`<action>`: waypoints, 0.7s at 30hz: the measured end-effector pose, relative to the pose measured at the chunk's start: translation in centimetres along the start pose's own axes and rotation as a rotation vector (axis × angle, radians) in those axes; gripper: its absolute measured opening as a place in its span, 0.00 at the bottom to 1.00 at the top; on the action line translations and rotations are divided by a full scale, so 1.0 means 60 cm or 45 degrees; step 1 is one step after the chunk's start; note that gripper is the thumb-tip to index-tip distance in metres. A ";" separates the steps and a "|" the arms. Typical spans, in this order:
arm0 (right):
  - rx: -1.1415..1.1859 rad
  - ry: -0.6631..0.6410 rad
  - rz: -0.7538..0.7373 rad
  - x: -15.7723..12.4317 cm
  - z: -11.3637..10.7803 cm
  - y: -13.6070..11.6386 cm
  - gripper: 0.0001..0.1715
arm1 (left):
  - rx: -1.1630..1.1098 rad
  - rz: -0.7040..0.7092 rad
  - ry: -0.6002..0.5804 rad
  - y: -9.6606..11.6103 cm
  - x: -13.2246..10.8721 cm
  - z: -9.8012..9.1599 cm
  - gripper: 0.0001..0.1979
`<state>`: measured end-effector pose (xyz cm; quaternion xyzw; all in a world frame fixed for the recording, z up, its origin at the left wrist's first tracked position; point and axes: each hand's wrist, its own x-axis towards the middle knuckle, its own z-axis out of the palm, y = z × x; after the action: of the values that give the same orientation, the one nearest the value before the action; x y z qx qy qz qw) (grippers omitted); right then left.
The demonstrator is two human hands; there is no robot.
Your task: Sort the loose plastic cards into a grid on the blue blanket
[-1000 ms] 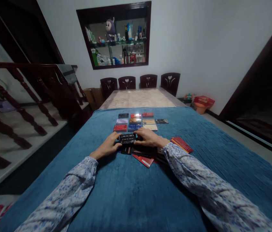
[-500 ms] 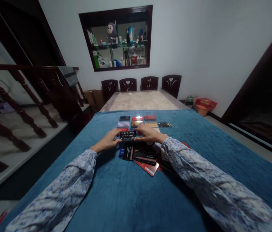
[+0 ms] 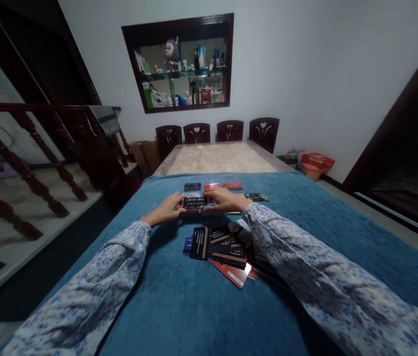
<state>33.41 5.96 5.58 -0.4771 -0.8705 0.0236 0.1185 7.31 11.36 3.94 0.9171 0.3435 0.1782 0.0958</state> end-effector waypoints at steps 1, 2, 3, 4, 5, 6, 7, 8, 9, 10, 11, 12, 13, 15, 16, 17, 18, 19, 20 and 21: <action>-0.013 -0.016 0.009 0.006 -0.001 0.003 0.19 | 0.003 0.008 0.003 -0.005 0.005 0.000 0.19; -0.023 -0.029 0.012 0.013 -0.001 0.006 0.18 | 0.003 0.015 0.007 -0.009 0.010 0.000 0.18; -0.027 -0.035 0.005 0.019 -0.002 0.009 0.16 | 0.001 0.020 0.010 -0.014 0.014 0.000 0.18; -0.027 -0.037 -0.003 0.025 -0.002 0.013 0.16 | -0.002 0.023 0.011 -0.018 0.019 -0.001 0.17; -0.024 -0.038 -0.011 0.031 -0.002 0.017 0.15 | -0.005 0.023 0.014 -0.022 0.023 -0.001 0.17; -0.019 -0.034 -0.014 0.036 -0.001 0.020 0.15 | -0.006 0.021 0.016 -0.026 0.027 -0.002 0.17; -0.014 -0.033 -0.011 0.041 -0.001 0.024 0.16 | -0.006 0.018 0.016 -0.029 0.031 -0.003 0.17; -0.010 -0.035 -0.004 0.045 -0.001 0.027 0.16 | -0.004 0.014 0.014 -0.032 0.036 -0.003 0.17; -0.009 -0.041 0.005 0.049 -0.001 0.030 0.16 | -0.001 0.009 0.012 -0.035 0.040 -0.003 0.18; -0.011 -0.046 0.012 0.053 -0.002 0.033 0.16 | 0.006 0.004 0.008 -0.039 0.045 -0.003 0.18; -0.017 -0.052 0.021 0.056 -0.002 0.035 0.16 | 0.016 -0.002 0.000 -0.042 0.050 -0.002 0.18; -0.027 -0.056 0.033 0.060 -0.003 0.036 0.17 | 0.027 -0.009 -0.007 -0.045 0.055 -0.001 0.19; -0.039 -0.062 0.046 0.063 -0.004 0.037 0.18 | 0.037 -0.016 -0.013 -0.049 0.060 0.000 0.19; -0.054 -0.073 0.078 0.071 -0.006 0.038 0.18 | 0.048 -0.023 -0.011 -0.058 0.071 0.003 0.20; -0.057 -0.082 0.094 0.075 -0.006 0.039 0.18 | 0.049 -0.021 -0.007 -0.063 0.076 0.003 0.20; -0.062 -0.090 0.108 0.079 -0.007 0.041 0.18 | 0.049 -0.019 0.002 -0.069 0.081 0.004 0.20; -0.070 -0.096 0.119 0.084 -0.007 0.043 0.18 | 0.050 -0.016 0.010 -0.074 0.086 0.005 0.19; -0.083 -0.098 0.128 0.088 -0.007 0.045 0.19 | 0.053 -0.015 0.017 -0.079 0.090 0.005 0.19; -0.097 -0.098 0.133 0.093 -0.007 0.048 0.20 | 0.059 -0.018 0.021 -0.083 0.095 0.005 0.19; -0.110 -0.098 0.136 0.098 -0.006 0.052 0.21 | 0.066 -0.022 0.022 -0.087 0.099 0.006 0.18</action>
<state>33.03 12.54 6.55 -0.5264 -0.8478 0.0108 0.0628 8.48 19.21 3.62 0.9147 0.3568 0.1762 0.0707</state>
